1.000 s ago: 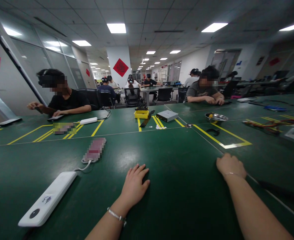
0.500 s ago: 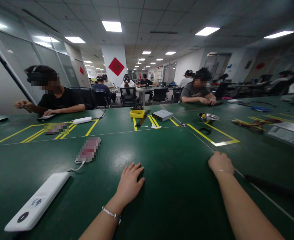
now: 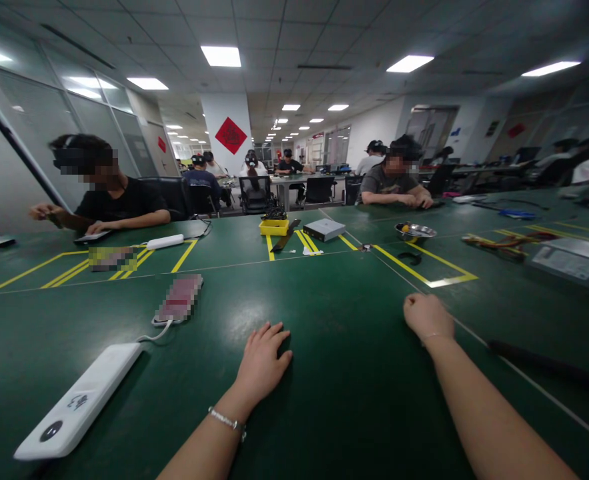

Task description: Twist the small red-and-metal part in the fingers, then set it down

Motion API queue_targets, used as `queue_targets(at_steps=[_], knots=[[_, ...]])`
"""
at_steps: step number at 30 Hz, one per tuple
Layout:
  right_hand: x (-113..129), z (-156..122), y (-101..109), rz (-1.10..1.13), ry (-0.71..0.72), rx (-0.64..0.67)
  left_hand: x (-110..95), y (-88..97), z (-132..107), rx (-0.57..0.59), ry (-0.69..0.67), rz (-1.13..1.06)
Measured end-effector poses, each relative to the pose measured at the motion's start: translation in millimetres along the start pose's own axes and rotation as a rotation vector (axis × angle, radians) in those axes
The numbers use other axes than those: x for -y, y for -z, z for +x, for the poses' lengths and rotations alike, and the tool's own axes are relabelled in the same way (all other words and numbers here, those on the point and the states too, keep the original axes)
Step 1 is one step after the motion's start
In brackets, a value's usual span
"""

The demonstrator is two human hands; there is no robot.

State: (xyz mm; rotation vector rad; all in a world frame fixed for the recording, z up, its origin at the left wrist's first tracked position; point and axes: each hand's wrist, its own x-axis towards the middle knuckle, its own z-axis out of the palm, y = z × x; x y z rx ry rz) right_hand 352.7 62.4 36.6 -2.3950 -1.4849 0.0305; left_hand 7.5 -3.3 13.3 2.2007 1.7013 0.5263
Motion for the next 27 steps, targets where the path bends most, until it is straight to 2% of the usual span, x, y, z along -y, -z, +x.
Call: queue_targets(at_steps=[2,4,6,8,11,14,17,18,20,22,23,25,27], knots=[[27,-14,-1,0.111,0.112,0.027,-1,-0.3,0,-0.019,-0.013,-0.005],[59,-36,-6,0.289,0.249,0.117,-5,0.3,-1,-0.033,-0.032,-0.022],[91,-64,-16,0.529,0.356,0.290,-10,1.2,-2,-0.047,-0.050,-0.058],[118,-94,-27,0.782,0.395,0.464,-16,1.3,-5,-0.060,-0.037,-0.107],[143,-132,-41,1.028,0.388,0.628,-21,-0.6,-7,-0.042,0.004,-0.162],[151,-147,-45,1.048,0.447,0.671,-19,-2.4,-7,-0.047,0.034,-0.177],[142,-134,-34,0.861,0.587,0.596,-15,-1.3,-6,-0.074,0.022,-0.227],[134,-122,-28,0.747,0.622,0.509,-15,-0.6,-5,-0.078,0.024,-0.258],[111,-92,-18,0.461,0.622,0.229,-13,0.6,-4,-0.072,0.043,-0.344],[76,-56,-12,0.185,0.495,-0.036,-12,0.4,-2,-0.062,0.066,-0.438],[57,-38,-11,0.075,0.384,-0.099,-11,-0.2,-1,-0.059,0.076,-0.478],[19,-7,-12,-0.062,0.162,-0.111,-9,-1.9,0,-0.056,0.091,-0.533],[-12,15,-15,-0.120,0.074,-0.007,-8,-3.4,1,-0.049,0.099,-0.567]])
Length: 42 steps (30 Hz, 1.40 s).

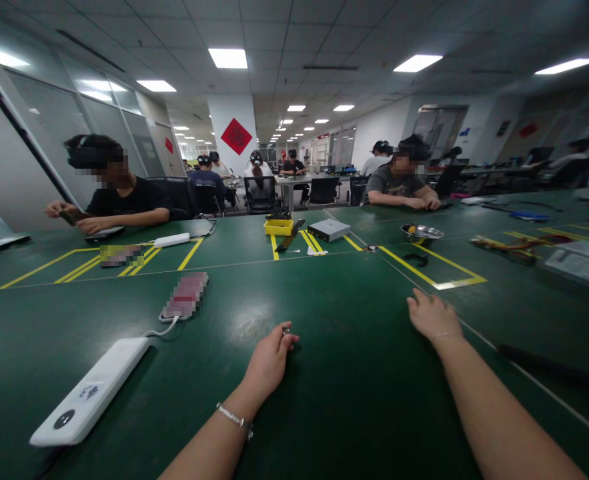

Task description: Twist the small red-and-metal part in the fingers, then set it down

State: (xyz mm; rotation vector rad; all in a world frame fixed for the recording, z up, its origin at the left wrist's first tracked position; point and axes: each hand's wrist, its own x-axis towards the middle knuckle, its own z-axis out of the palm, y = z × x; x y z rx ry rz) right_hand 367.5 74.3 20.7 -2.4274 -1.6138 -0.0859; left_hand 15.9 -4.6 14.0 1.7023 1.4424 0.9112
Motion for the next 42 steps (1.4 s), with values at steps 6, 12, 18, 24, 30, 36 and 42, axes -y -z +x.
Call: queue_targets(at_steps=[6,12,18,24,30,36,42], knots=[[-22,7,-6,-0.096,-0.003,0.114,1,1.2,0,-0.003,0.017,-0.059],[19,-9,7,0.104,0.112,0.024,-2,2.7,0,0.021,0.003,-0.015],[112,-66,-1,1.016,0.195,0.355,1,0.8,1,-0.033,0.022,-0.004],[174,-131,-16,1.800,-0.125,0.577,0,1.2,0,-0.013,-0.029,-0.038],[172,-134,-9,1.850,-0.032,0.743,-1,2.2,-1,-0.043,-0.096,0.036],[170,-126,-12,1.787,0.117,0.759,-4,2.2,0,-0.158,-0.108,0.065],[170,-128,-21,1.753,0.191,0.766,-6,3.7,-2,-0.198,-0.221,0.099]])
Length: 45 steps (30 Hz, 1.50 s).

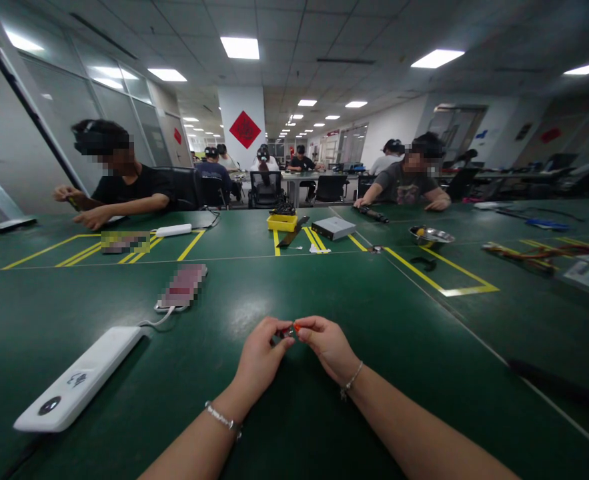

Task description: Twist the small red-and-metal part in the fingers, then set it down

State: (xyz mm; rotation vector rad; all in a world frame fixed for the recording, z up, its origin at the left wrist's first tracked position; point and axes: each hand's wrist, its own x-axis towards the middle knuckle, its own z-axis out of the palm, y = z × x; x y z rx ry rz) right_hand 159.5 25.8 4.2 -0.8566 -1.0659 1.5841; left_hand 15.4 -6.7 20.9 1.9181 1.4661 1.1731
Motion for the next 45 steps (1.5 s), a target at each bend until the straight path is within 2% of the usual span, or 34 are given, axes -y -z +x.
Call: queue_targets(at_steps=[5,10,17,23,28,35,38,40,43,45], knots=[[6,-5,-6,-0.099,0.095,0.023,-2,-0.8,-2,0.010,-0.001,0.033],[12,-15,-17,-0.284,0.194,-0.062,-7,-1.9,-3,-0.029,0.024,0.046],[8,-25,-25,-0.216,0.181,-0.103,-8,-1.5,-6,-0.108,0.003,0.107],[9,-31,-29,-0.273,0.196,-0.140,-12,-0.5,-8,-0.146,-0.007,0.164],[11,-34,-31,-0.342,0.241,-0.138,-12,-1.2,-8,-0.143,-0.013,0.207],[10,-25,-28,-0.241,0.183,-0.181,-16,-5.4,-9,-0.078,-0.080,0.280],[19,-11,-12,-0.265,0.203,-0.247,-14,-6.1,-8,-0.035,-0.099,0.279],[33,1,14,-0.342,0.257,-0.347,-9,-5.1,-6,-0.045,-0.080,0.284],[61,15,77,-0.601,0.336,-0.616,0,-2.4,-2,-0.070,-0.020,0.310],[82,14,124,-0.923,0.301,-0.836,6,-0.9,0,-0.056,0.038,0.316]])
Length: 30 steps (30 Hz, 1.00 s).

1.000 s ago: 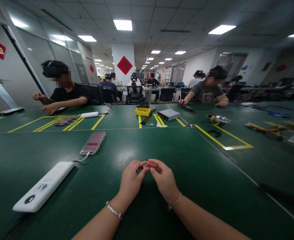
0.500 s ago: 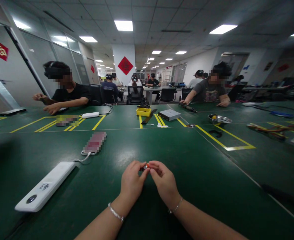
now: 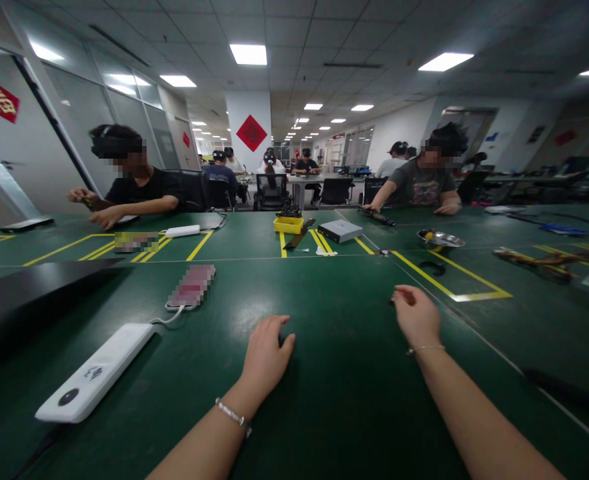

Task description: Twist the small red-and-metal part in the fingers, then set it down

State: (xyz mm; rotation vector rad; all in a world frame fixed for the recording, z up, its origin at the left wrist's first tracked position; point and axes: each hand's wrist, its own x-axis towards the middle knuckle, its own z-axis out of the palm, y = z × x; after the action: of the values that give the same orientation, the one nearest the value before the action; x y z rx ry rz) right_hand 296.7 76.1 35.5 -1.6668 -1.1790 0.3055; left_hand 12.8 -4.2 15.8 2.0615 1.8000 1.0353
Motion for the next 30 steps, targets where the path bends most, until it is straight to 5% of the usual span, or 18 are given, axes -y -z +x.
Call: queue_targets(at_steps=[2,6,11,17,19,23,26,30], knots=[[-26,26,30,-0.277,-0.034,-0.069,4,-1.0,2,0.018,0.040,-0.002],[-66,50,70,-0.534,-0.147,-0.006,6,-2.0,3,0.056,0.065,-0.018],[-90,57,74,-0.615,-0.271,0.053,3,0.1,4,0.109,0.081,-0.026],[-81,54,72,-0.680,-0.348,0.005,4,-0.7,6,0.130,0.091,-0.020],[-71,49,66,-0.723,-0.244,-0.045,5,-1.5,6,0.127,0.080,-0.017],[-34,23,31,-0.698,0.253,-0.034,6,-2.4,5,0.143,0.051,0.001],[3,-15,-6,-0.607,0.515,0.185,7,-3.4,5,0.173,0.025,0.034],[35,-75,-40,-0.452,0.641,0.558,7,-5.2,3,0.204,-0.019,0.091]])
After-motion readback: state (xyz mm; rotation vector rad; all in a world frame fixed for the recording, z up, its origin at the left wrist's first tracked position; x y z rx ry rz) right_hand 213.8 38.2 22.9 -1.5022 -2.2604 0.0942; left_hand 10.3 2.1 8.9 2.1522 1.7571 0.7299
